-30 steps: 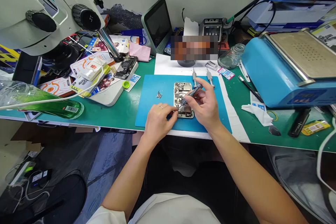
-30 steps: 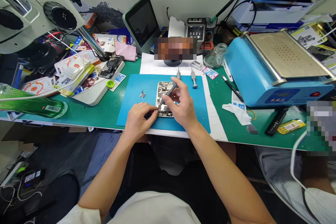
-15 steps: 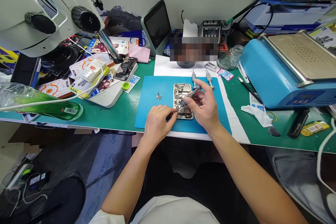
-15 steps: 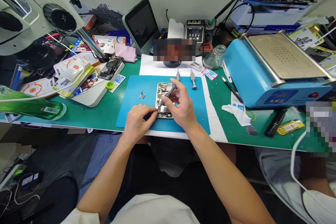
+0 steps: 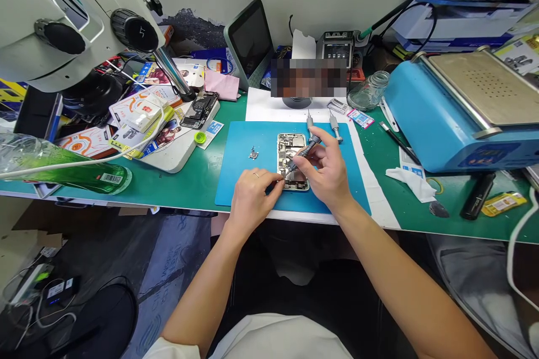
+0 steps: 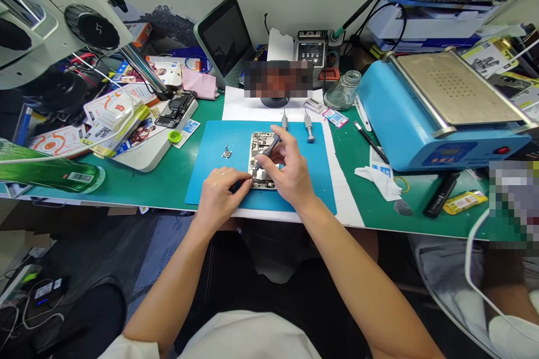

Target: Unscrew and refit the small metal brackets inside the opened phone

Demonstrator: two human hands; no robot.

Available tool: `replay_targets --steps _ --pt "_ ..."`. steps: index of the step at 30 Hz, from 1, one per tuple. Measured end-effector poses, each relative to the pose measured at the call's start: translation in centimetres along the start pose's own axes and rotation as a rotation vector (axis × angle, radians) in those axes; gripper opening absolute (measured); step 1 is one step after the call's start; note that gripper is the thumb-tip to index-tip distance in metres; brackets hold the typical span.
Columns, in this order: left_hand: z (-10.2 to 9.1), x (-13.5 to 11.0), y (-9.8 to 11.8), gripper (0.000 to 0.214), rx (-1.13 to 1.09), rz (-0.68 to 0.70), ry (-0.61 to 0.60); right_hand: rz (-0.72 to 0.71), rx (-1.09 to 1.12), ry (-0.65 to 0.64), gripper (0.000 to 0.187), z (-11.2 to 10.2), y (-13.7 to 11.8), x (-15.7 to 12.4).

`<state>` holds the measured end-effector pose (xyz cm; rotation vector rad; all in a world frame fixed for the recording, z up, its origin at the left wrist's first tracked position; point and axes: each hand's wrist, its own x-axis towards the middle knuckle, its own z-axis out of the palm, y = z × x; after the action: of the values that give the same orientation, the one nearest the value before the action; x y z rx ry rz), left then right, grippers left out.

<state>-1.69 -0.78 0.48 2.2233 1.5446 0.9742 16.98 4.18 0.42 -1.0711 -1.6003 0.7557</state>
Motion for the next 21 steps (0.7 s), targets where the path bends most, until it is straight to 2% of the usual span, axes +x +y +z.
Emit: replay_targets --steps 13,21 --pt "0.07 -0.06 0.2 0.005 -0.031 0.014 0.021 0.007 0.026 0.011 0.057 -0.11 0.09 -0.01" --pt "-0.15 -0.02 0.41 0.009 -0.054 -0.03 0.003 -0.012 0.028 0.027 0.057 -0.13 0.29 -0.1"
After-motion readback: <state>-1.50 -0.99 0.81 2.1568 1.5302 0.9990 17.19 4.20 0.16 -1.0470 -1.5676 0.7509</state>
